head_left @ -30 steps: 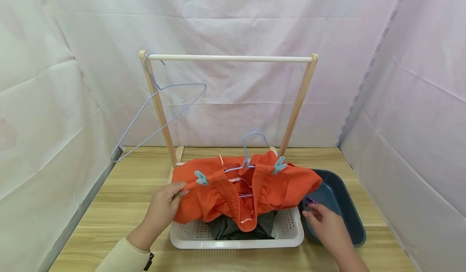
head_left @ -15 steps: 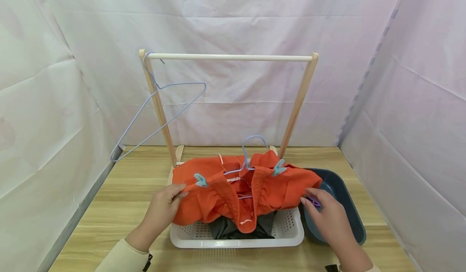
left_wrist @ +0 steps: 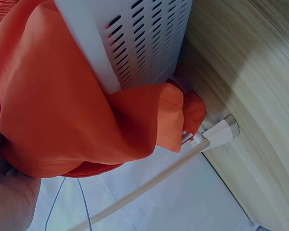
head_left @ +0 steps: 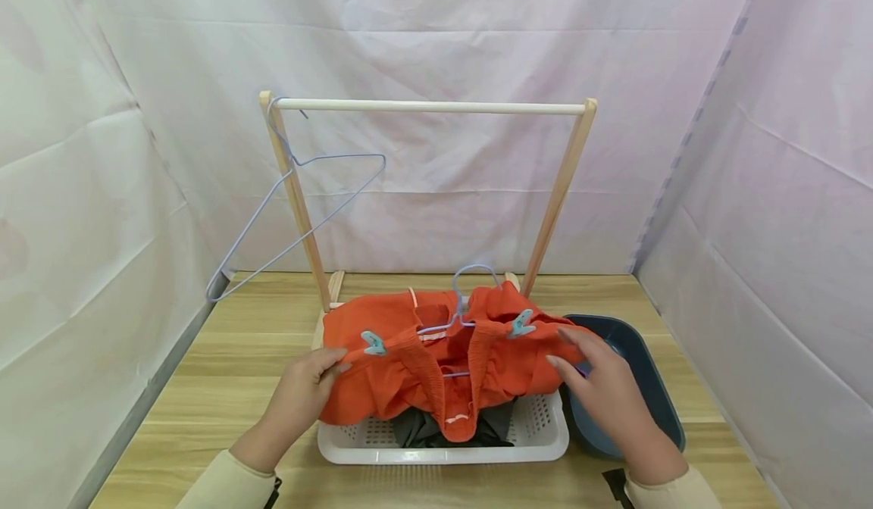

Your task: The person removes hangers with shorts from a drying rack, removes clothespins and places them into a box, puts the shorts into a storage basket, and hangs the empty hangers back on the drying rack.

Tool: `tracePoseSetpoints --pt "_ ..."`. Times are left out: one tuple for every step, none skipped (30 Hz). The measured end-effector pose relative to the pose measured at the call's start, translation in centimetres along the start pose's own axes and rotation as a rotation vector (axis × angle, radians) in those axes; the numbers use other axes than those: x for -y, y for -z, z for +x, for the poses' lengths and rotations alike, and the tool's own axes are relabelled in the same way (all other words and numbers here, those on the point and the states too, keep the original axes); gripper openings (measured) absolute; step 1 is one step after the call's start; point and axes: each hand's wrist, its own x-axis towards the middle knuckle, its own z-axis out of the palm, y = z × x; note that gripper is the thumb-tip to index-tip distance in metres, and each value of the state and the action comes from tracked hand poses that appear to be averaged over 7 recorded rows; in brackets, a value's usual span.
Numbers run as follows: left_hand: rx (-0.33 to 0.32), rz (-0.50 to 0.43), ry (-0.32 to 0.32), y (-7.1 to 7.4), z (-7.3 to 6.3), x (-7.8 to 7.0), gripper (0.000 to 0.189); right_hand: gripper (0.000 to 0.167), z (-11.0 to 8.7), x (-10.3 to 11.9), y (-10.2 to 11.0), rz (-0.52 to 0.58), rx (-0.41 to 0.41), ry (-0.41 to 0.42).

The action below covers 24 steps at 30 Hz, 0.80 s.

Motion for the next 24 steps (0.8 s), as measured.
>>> tracePoseSetpoints --pt "0.006 -0.002 0.010 0.0 0.0 0.0 0.020 0.047 0.2 0.0 0.0 0.007 0.012 0.005" --pt "0.011 -0.002 0.020 0.0 0.0 0.1 0.020 0.048 0.4 0.1 -0.1 0.016 0.024 0.011" --pt "0.017 -0.002 0.027 0.1 -0.1 0.1 0.020 0.049 0.6 0.1 -0.1 0.024 0.036 0.017" --pt "0.022 -0.003 0.034 0.1 -0.1 0.1 0.020 0.050 0.8 0.2 -0.1 0.032 0.048 0.022" --pt "0.026 -0.002 0.038 0.1 -0.1 0.2 0.020 0.051 1.0 0.3 -0.2 0.040 0.059 0.024" --pt "0.030 -0.002 0.041 0.1 -0.1 0.2 0.020 0.052 1.1 0.3 -0.2 0.042 0.066 0.028" --pt "0.034 -0.003 0.044 0.1 -0.1 0.2 0.021 0.052 1.3 0.4 -0.2 0.047 0.071 0.032" --pt "0.036 -0.002 0.044 0.1 -0.1 0.3 0.021 0.053 1.5 0.6 -0.2 0.048 0.074 0.036" --pt "0.039 -0.001 0.046 0.1 -0.1 0.3 0.021 0.053 1.7 0.7 -0.3 0.049 0.075 0.040" --pt "0.044 0.000 0.053 0.1 -0.1 0.3 0.021 0.053 1.9 0.8 -0.3 0.050 0.078 0.039" --pt "0.050 0.001 0.062 0.1 -0.2 0.4 0.021 0.052 2.1 0.9 -0.3 0.051 0.081 0.039" --pt "0.056 0.001 0.071 0.1 -0.2 0.4 0.021 0.053 2.3 1.1 -0.3 0.051 0.087 0.038" --pt "0.061 0.003 0.078 0.1 -0.2 0.4 0.021 0.052 2.4 1.2 -0.3 0.054 0.093 0.035" --pt "0.067 0.007 0.085 0.0 -0.2 0.4 0.021 0.052 2.6 1.3 -0.4 0.056 0.102 0.031" --pt "0.074 0.010 0.093 0.0 -0.2 0.5 0.021 0.053 2.7 1.4 -0.4 0.060 0.112 0.026" --pt "0.084 0.014 0.105 0.0 -0.2 0.5 0.021 0.053 2.9 1.5 -0.4 0.063 0.123 0.022" --pt "0.091 0.016 0.111 0.0 -0.2 0.5 0.020 0.053 3.0 1.6 -0.5 0.065 0.133 0.021" --pt "0.099 0.019 0.115 0.0 -0.2 0.6 0.020 0.053 3.1 1.7 -0.5 0.067 0.142 0.020" --pt "0.108 0.021 0.120 0.0 -0.2 0.6 0.020 0.053 3.2 1.7 -0.6 0.073 0.150 0.021" --pt "0.118 0.021 0.127 0.0 -0.1 0.7 0.021 0.053 3.3 1.8 -0.6 0.079 0.158 0.024" --pt "0.126 0.020 0.132 0.0 -0.1 0.8 0.021 0.052 3.4 1.9 -0.7 0.082 0.166 0.027" --pt "0.133 0.019 0.134 0.0 -0.1 0.8 0.020 0.052 3.5 2.0 -0.7 0.085 0.174 0.030" --pt "0.137 0.017 0.130 0.0 -0.1 0.9 0.020 0.052 3.6 2.0 -0.8 0.088 0.183 0.032" --pt "0.140 0.017 0.127 -0.1 -0.1 1.0 0.020 0.052 3.7 2.1 -0.8 0.093 0.191 0.032"
